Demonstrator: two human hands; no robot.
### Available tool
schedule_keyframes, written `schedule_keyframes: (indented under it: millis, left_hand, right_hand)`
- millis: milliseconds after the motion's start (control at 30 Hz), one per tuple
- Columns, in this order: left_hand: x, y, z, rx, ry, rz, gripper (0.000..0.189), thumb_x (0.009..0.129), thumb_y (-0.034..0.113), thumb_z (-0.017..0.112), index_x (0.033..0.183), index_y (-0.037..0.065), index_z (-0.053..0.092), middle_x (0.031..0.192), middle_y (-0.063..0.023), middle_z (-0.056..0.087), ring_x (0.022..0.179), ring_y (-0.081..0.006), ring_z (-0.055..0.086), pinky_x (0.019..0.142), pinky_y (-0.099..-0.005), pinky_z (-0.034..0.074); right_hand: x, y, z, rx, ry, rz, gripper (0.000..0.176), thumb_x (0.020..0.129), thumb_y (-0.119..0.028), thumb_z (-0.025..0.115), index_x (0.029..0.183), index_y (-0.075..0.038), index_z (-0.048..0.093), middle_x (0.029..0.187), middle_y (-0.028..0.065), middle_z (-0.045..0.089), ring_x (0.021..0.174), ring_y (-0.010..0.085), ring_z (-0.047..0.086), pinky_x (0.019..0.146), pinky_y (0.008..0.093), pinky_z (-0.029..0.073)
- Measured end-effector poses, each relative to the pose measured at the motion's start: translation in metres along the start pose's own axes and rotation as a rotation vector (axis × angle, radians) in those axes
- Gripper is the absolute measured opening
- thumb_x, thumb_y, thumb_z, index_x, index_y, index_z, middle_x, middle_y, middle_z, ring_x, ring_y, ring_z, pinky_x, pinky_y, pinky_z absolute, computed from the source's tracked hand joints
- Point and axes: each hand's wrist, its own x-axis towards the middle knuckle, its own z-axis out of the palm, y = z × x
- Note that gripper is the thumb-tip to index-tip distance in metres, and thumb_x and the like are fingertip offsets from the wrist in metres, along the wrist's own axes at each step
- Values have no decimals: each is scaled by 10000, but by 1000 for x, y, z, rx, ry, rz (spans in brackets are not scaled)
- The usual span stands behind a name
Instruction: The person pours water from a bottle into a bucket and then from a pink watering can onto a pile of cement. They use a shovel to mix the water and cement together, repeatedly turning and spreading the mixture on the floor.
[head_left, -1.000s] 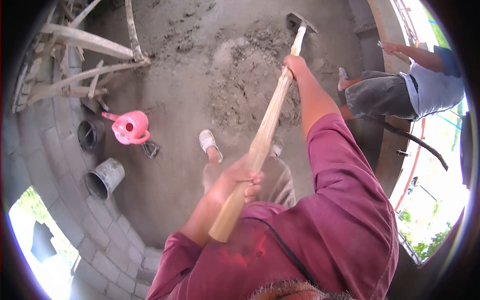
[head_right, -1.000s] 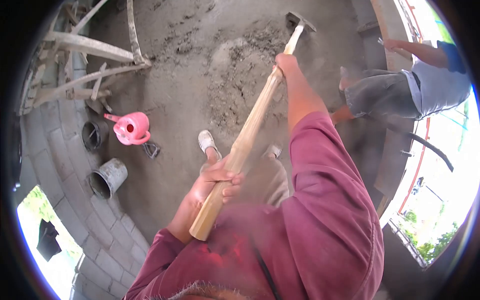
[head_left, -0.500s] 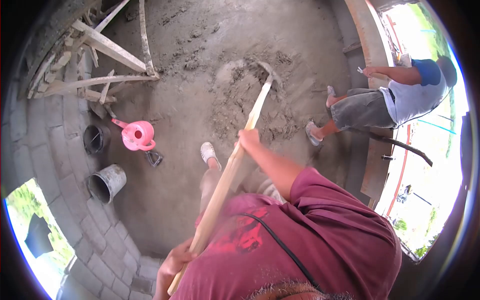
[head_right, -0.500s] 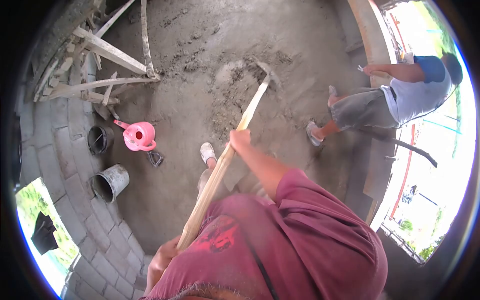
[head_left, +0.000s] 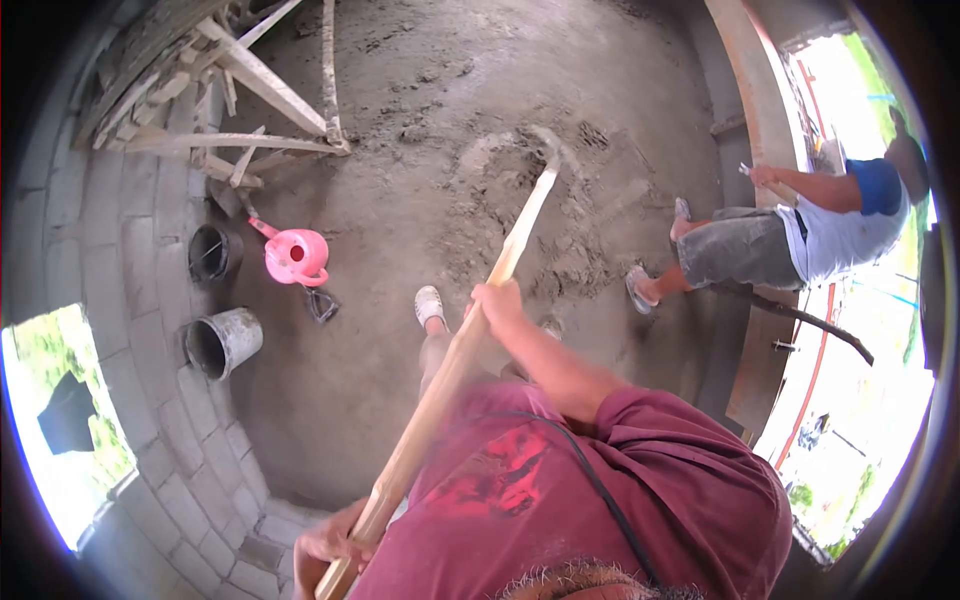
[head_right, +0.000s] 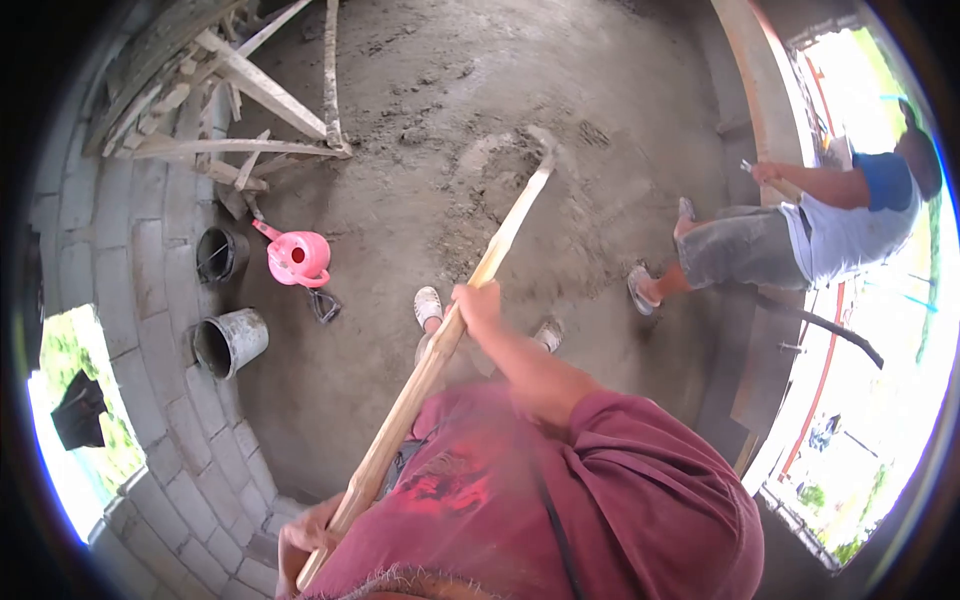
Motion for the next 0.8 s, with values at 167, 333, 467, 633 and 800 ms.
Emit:
schedule_keyframes:
  millis: [167, 333, 467, 633, 800]
  left_hand:
    - [80, 61, -66, -19, -124, 108, 794, 829, 66, 706, 1514, 62, 304, 876, -96, 590, 604, -172, 603, 542, -341, 516]
    - [212, 145, -92, 38, 24, 262, 703, 808, 81, 661, 1428, 110, 332, 809, -61, 525, 559, -164, 538, 523, -334, 497]
    - [256, 198, -86, -172, -39, 182, 330, 918, 111, 601, 1193, 87, 421, 841, -68, 541, 642, -186, 589, 586, -365, 528]
    - [250, 157, -82, 310, -12, 122, 384, 991, 299, 619, 1249, 38, 504, 943, -98, 611, 739, -196, 644, 684, -400, 564]
    - [256, 132, -116, 918, 11, -60, 504, 961, 434, 672, 1282, 53, 592, 973, -100, 661, 891, -169, 688, 740, -342, 565]
  right_hand:
    - [72, -43, 47, 107, -71, -100, 208, 802, 16, 621, 974, 61, 513, 763, 151, 576, 600, 288, 623, 551, 428, 562]
    - [89, -55, 79, 114, -127, -25, 205, 823, 8, 626, 991, 40, 513, 842, 139, 591, 667, 264, 622, 597, 418, 580]
    - [46, -52, 78, 178, -264, 55, 136, 903, -92, 622, 976, -1, 554, 811, 119, 596, 644, 251, 612, 596, 418, 565]
    - [-56, -15, 53, 285, -261, 89, 169, 976, -190, 596, 926, -29, 601, 729, 95, 606, 634, 224, 612, 614, 371, 536]
    - [-99, 46, -47, 210, -187, 68, 198, 967, -221, 634, 1005, -46, 549, 759, 52, 571, 615, 179, 586, 553, 347, 512]
